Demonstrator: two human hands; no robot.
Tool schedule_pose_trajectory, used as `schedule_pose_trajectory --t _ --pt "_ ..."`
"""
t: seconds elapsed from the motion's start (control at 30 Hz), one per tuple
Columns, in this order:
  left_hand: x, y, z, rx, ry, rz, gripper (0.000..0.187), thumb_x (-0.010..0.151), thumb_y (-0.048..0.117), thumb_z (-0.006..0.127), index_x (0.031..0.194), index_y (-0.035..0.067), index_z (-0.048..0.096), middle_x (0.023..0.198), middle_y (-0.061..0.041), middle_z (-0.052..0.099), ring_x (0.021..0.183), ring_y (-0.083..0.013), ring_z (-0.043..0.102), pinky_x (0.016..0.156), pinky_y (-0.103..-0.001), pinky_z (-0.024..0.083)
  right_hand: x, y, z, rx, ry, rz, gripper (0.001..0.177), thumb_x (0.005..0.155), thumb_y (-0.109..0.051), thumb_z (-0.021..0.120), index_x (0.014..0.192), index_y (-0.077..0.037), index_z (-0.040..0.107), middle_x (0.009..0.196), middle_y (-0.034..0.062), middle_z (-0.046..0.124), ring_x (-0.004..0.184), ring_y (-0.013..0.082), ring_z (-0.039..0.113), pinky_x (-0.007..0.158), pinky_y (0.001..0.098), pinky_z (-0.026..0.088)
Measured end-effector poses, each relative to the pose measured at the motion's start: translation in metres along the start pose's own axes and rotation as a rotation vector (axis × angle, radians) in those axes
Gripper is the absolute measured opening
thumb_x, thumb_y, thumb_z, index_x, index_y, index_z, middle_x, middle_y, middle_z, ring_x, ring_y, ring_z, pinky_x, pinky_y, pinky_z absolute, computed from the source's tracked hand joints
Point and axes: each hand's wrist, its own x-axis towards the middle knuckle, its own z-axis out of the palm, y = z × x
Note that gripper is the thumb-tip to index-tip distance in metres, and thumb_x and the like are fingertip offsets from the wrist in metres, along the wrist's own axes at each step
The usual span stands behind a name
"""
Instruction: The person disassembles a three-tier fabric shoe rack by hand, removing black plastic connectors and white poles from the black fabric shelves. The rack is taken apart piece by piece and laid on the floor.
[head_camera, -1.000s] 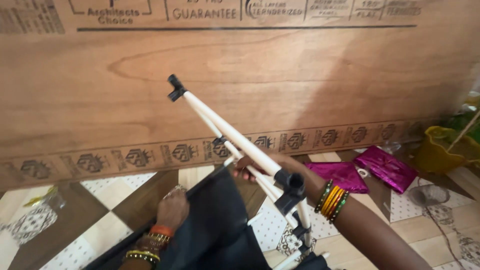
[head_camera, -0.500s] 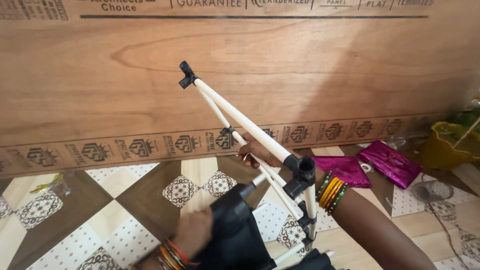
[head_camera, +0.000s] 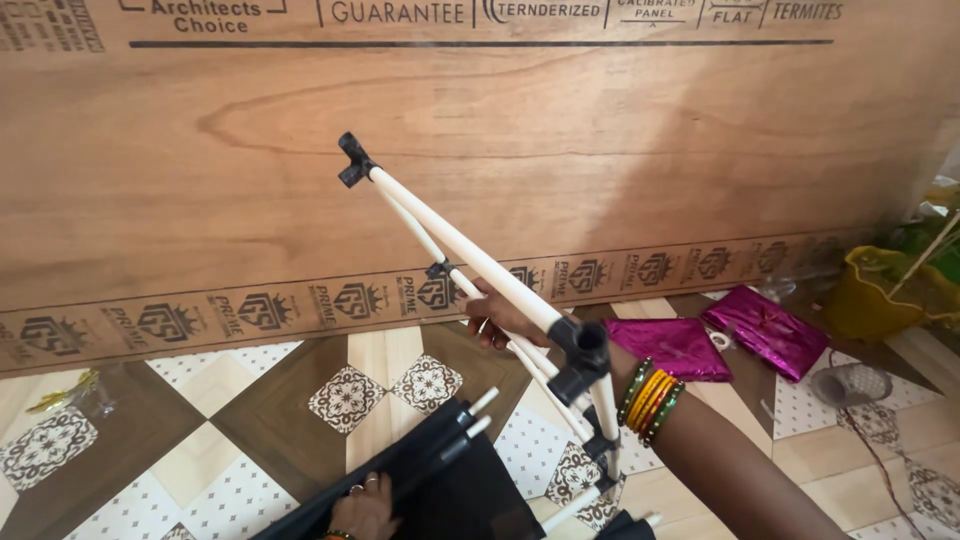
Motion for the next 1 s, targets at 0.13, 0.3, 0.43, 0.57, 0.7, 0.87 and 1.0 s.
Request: schedule_pose_trajectory --t 0.13,0.3,0.43,0.57,0.7,0.87,1.0 --pt "0.002 0.0 -0.003 0.02 -0.155 -0.093 0.034 0.099 0.017 0.052 0.131 0.006 0.052 0.14 -0.018 0.052 0.116 -0.033 0.065 0.085 -0.051 0.06 0.011 0.005 -0.002 0.001 -0.014 -0.021 0.027 0.099 -0.023 0.059 0.123 -0.011 0.057 0.077 0.0031 0.062 0.054 0.0105 0.06 0.043 0.026 0.046" --pt "0.024 0.011 -0.008 -0.1 -0.219 -0.3 0.031 0.1 0.015 0.052 0.13 0.008 0.054 0.135 -0.013 0.056 0.123 -0.0322 0.061 0.091 -0.048 0.06 0.014 0.012 0.0 0.077 -0.015 -0.043 0.028 0.097 -0.023 0.062 0.121 -0.01 0.058 0.078 0.0026 0.063 0.058 0.0113 0.062 0.047 0.0256 0.047" --pt "0.03 0.009 -0.021 -0.065 -0.264 -0.249 0.033 0.096 0.012 0.06 0.13 0.008 0.057 0.134 -0.015 0.062 0.122 -0.0322 0.064 0.094 -0.048 0.059 0.007 0.006 0.0 0.016 -0.011 -0.032 0.031 0.098 -0.027 0.066 0.118 -0.005 0.059 0.08 0.0031 0.063 0.06 0.0112 0.062 0.046 0.0255 0.048" --pt "0.015 0.013 -0.059 -0.152 -0.305 -0.185 0.039 0.087 0.02 0.07 0.123 0.007 0.061 0.126 -0.016 0.067 0.118 -0.0326 0.066 0.098 -0.044 0.056 -0.009 -0.009 -0.002 0.066 -0.114 -0.036 0.044 0.09 -0.017 0.071 0.129 -0.009 0.052 0.082 0.0063 0.065 0.061 0.0137 0.063 0.046 0.0289 0.049" --pt "-0.009 0.025 -0.123 -0.298 -0.204 -0.228 0.034 0.083 0.021 0.071 0.113 0.006 0.067 0.113 -0.019 0.071 0.111 -0.0343 0.068 0.098 -0.043 0.055 -0.037 -0.014 -0.001 0.15 -0.139 -0.065 0.068 0.081 -0.01 0.074 0.14 -0.016 0.041 0.089 0.0089 0.069 0.061 0.0182 0.067 0.048 0.0322 0.055" --pt "-0.048 0.034 -0.225 -0.333 -0.062 -0.107 0.038 0.08 0.023 0.068 0.112 0.003 0.065 0.107 -0.022 0.073 0.107 -0.0369 0.069 0.098 -0.044 0.054 -0.057 0.022 -0.016 0.184 -0.136 0.036 0.059 0.094 -0.043 0.055 0.139 -0.005 0.047 0.097 0.0212 0.072 0.067 0.0266 0.076 0.056 0.0353 0.064" --pt "-0.068 0.068 -0.294 -0.41 -0.348 -0.228 0.042 0.079 0.029 0.068 0.113 0.006 0.072 0.113 -0.021 0.072 0.108 -0.0363 0.07 0.095 -0.044 0.056 -0.067 0.077 -0.063 0.015 -0.523 -0.382 0.047 0.097 -0.016 0.075 0.132 0.008 0.056 0.122 0.0267 0.069 0.103 0.0273 0.076 0.088 0.0373 0.065"
